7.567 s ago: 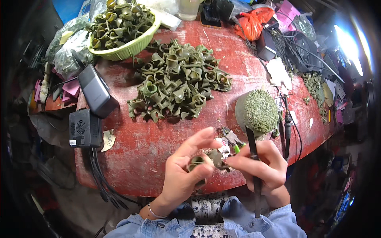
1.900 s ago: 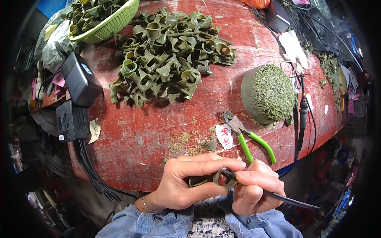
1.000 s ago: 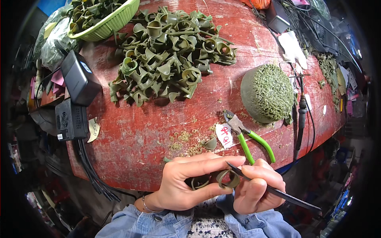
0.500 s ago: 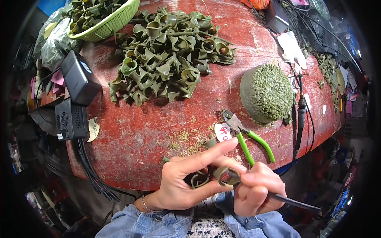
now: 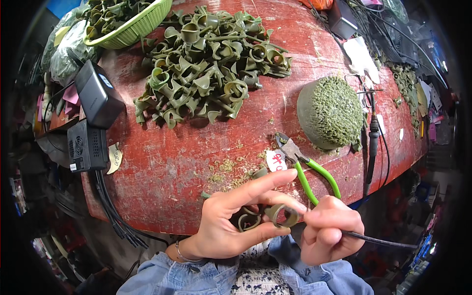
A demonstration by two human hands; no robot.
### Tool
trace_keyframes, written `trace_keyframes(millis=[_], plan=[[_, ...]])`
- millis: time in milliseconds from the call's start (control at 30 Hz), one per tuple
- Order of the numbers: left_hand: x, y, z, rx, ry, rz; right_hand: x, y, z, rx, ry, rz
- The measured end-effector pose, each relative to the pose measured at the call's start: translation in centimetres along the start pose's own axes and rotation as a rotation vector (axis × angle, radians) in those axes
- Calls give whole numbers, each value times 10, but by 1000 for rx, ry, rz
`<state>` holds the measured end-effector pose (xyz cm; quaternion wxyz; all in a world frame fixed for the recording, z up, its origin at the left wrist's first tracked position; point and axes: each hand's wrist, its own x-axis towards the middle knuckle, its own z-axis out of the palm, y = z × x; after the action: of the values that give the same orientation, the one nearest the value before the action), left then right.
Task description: The recorder is assembling small plastic foliage pieces by inserting green plastic rings onto dark stem-like components.
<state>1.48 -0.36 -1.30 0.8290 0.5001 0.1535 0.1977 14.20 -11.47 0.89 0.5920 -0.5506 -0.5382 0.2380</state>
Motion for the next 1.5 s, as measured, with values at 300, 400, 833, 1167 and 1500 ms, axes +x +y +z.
trace_keyframes(millis=[300, 400, 833, 1167, 1500], plan=[[1, 3, 3, -44, -12, -67, -3, 2, 13, -82, 280, 7], [0, 2, 0, -68, -28, -56, -2, 4, 10, 47, 197, 30], [2, 4, 2, 41, -6, -55, 3, 4, 13, -87, 347, 11], [1, 6, 5, 70, -8, -122, 3, 1, -4, -3, 102, -9], [-3, -4, 0, 16, 132, 4, -12, 2, 10, -228, 287, 106]])
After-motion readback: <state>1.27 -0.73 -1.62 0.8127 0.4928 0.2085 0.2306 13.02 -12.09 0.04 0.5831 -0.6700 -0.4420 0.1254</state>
